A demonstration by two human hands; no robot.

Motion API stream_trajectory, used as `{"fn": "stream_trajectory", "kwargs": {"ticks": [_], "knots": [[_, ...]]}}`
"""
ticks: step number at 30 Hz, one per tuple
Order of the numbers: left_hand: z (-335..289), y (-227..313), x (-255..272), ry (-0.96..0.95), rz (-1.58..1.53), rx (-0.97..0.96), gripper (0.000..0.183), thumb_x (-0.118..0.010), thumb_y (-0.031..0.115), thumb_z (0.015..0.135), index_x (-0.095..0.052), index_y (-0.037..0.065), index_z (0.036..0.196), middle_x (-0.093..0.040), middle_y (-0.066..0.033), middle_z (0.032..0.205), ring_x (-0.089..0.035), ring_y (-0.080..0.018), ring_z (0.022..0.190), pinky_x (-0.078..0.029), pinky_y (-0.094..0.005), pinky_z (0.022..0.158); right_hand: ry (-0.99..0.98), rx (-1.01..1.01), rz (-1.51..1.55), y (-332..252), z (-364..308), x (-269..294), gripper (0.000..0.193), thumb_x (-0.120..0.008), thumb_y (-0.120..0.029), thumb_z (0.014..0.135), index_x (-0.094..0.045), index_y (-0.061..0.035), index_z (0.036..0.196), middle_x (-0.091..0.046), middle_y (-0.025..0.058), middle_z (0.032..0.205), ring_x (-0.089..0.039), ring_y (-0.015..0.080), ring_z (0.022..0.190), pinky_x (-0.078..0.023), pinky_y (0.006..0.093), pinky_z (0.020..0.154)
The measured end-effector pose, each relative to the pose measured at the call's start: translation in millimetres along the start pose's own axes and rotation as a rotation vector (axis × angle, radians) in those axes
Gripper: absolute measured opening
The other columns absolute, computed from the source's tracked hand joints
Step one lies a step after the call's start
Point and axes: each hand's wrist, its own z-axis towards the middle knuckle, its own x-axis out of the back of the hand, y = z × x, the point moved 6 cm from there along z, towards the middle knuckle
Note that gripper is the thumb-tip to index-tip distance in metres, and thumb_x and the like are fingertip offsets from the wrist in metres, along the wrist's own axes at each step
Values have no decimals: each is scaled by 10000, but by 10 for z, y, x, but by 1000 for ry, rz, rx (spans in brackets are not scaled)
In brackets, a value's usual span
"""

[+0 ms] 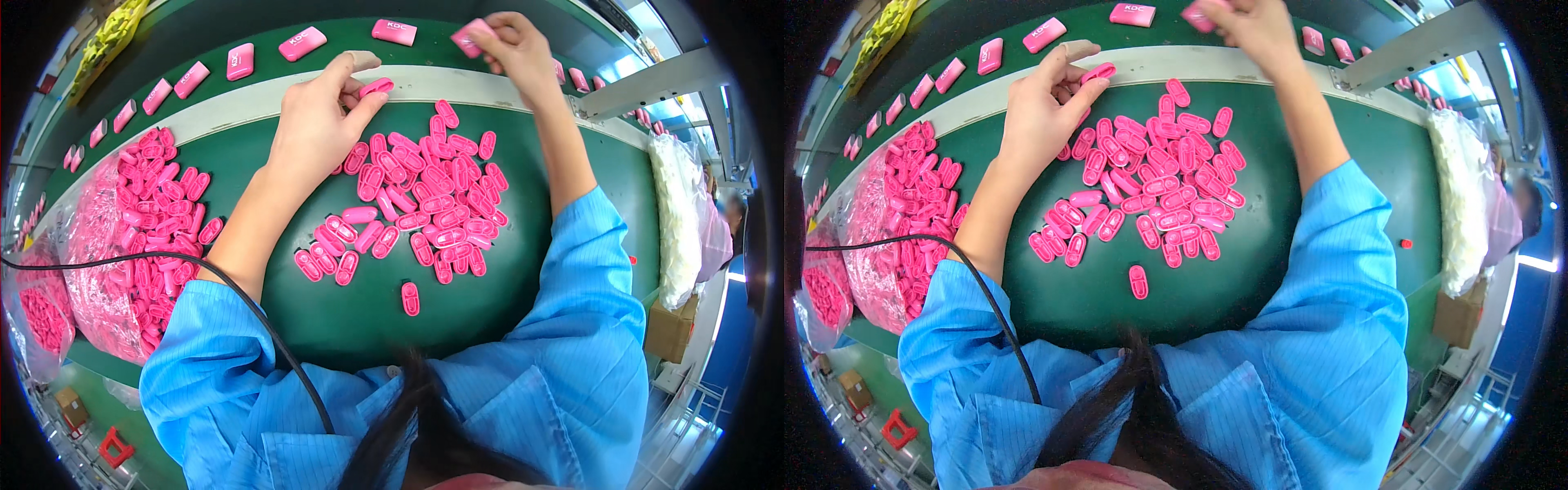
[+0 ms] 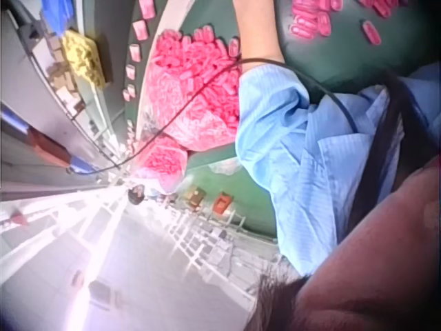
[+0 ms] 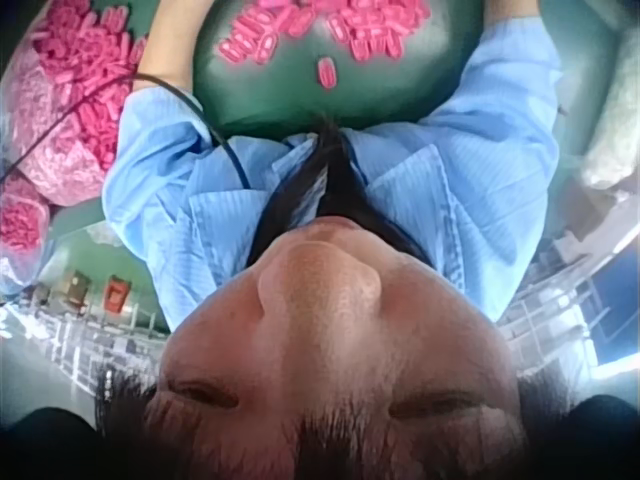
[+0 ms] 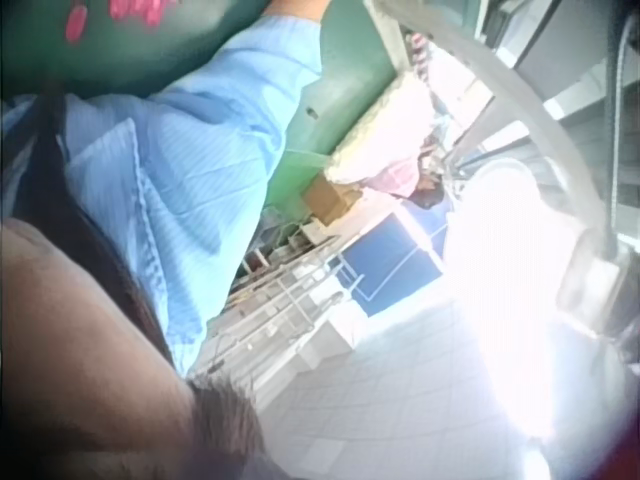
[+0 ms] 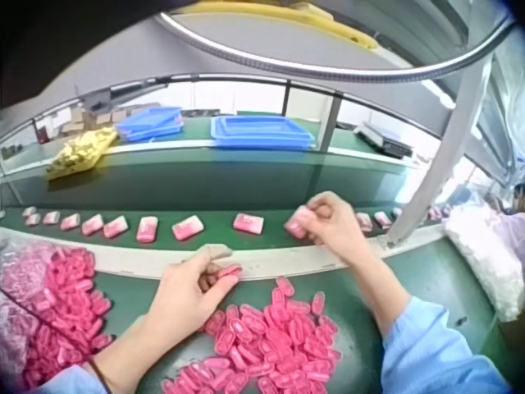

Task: The person assembles small pink plastic components by hand on a green workbench. They pick up two halves, snap them together to form a capsule-like unit, and place the finished items into a blue tray. The process is repetitive, involving picking, aligning, and snapping parts together.

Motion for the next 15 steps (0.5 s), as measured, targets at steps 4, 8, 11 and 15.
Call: {"fn": "stream_trajectory", "kwargs": {"ticks": [4,8,11,15], "knots": [[44,-255,-30,1,-451,154,266,-681,162,791,-605,14,998,-649,-77,777,-594,-90,655,-466,-206,574,-350,24,363,-600,-388,-670,369,-617,-159,849,-509,7,1161,-607,59,922,-543,59,671,-453,185,601],[4,-306,-3,-67,-759,306,325,-696,165,782,-595,-37,1015,-644,-60,829,-584,-81,731,-467,-197,611,-390,-120,570,-478,-526,-917,337,-615,-146,851,-519,35,1119,-610,79,953,-615,106,758,-509,209,688],[-12,-334,-7,-32,-682,288,348,-682,171,796,-595,-18,1075,-640,-49,869,-570,-79,732,-464,-202,633,-392,-189,674,-412,-567,-957,315,-636,-128,831,-537,49,1072,-620,106,947,-633,144,781,-524,218,699],[4,-276,61,57,-611,244,338,-679,148,797,-602,-29,1073,-649,-73,874,-596,-95,753,-486,-203,646,-391,-134,643,-382,-556,-947,307,-638,-123,829,-539,43,1068,-624,112,953,-635,155,793,-523,221,714]]}}
